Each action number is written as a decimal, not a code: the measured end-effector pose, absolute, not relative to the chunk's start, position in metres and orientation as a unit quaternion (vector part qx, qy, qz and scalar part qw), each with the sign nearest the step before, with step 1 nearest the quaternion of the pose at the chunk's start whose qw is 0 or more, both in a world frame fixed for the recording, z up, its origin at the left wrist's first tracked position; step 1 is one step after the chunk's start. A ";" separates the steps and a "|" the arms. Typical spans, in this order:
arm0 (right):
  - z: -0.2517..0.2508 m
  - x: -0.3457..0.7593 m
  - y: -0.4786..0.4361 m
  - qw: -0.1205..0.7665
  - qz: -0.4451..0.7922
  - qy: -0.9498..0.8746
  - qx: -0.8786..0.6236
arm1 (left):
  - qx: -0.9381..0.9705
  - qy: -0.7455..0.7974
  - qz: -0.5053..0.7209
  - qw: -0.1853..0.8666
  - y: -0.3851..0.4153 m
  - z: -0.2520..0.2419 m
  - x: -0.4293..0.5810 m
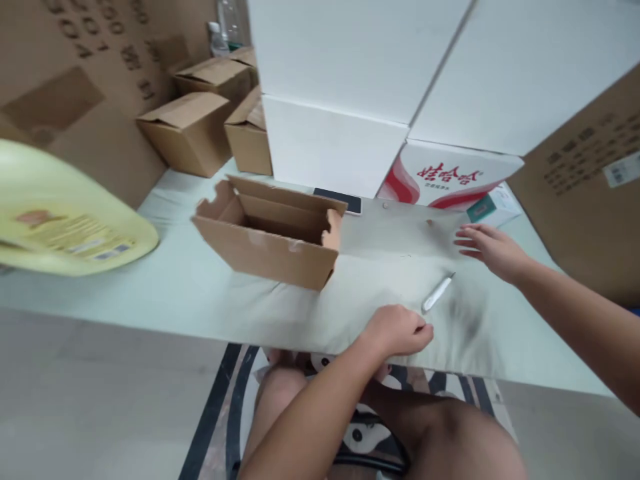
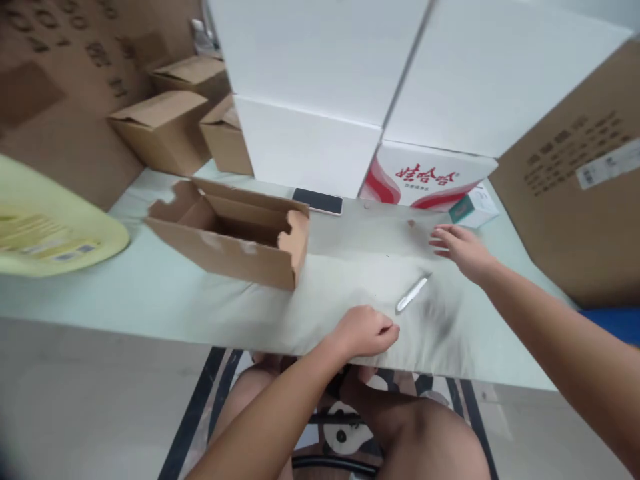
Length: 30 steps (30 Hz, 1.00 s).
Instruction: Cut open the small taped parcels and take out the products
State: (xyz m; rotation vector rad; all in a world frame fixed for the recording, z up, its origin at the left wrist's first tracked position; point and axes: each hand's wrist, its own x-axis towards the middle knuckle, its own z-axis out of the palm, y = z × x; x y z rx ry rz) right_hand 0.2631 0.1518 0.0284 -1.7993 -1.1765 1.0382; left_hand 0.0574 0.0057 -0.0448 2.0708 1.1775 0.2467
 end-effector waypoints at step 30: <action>0.068 0.026 0.084 0.156 0.642 -0.487 -0.571 | 0.811 0.404 0.137 0.399 0.002 -0.039 0.059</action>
